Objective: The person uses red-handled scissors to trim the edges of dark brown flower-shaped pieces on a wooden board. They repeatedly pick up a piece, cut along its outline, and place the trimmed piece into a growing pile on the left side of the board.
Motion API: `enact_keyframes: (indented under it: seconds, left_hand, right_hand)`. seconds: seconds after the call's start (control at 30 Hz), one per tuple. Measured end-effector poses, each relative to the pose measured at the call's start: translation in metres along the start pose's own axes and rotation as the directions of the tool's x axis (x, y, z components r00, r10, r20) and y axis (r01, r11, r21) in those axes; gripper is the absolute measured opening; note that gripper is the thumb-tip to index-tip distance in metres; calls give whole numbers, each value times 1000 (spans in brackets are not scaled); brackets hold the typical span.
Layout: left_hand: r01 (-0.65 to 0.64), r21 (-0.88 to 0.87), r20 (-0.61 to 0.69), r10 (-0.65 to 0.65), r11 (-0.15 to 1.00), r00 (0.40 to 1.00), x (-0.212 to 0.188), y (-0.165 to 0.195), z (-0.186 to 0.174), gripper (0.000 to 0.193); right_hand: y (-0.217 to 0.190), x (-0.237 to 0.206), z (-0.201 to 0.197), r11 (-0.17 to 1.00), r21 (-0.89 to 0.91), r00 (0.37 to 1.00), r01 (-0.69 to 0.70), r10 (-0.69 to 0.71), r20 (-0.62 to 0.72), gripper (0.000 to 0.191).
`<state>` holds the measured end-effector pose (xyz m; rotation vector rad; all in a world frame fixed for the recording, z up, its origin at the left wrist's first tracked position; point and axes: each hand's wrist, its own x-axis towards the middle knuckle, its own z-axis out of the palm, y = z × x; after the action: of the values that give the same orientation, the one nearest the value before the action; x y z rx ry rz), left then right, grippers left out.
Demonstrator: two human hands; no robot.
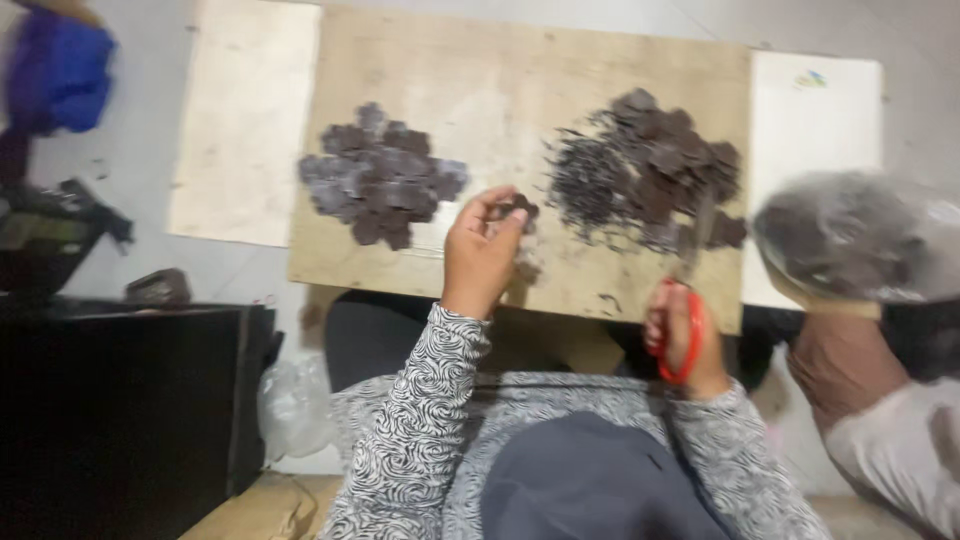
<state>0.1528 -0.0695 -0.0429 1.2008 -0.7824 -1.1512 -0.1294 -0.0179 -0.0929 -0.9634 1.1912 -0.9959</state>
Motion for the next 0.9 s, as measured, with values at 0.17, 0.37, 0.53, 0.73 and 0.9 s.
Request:
enact_keyframes:
  seconds: [0.17, 0.37, 0.53, 0.73, 0.9]
  left_hand:
    - [-107, 808, -197, 437, 579, 878, -3, 6, -67, 96]
    - [-193, 971, 183, 79, 141, 980, -37, -39, -47, 127]
    - [-307, 943, 317, -61, 126, 947, -19, -56, 1, 138]
    - [-352, 926, 377, -325, 136, 867, 15, -31, 68, 148]
    - [-370, 897, 399, -84, 242, 913, 34, -55, 108, 134]
  right_hand:
    - [6, 0, -22, 999, 26, 998, 26, -25, -50, 43]
    - [29, 42, -39, 980, 103, 980, 172, -160, -116, 31]
    - [40, 75, -59, 969, 75, 945, 237, -212, -248, 24]
    - [29, 78, -48, 967, -8, 925, 254, -245, -289, 23]
    - [21, 83, -37, 941, -185, 880, 282, -331, -340, 22]
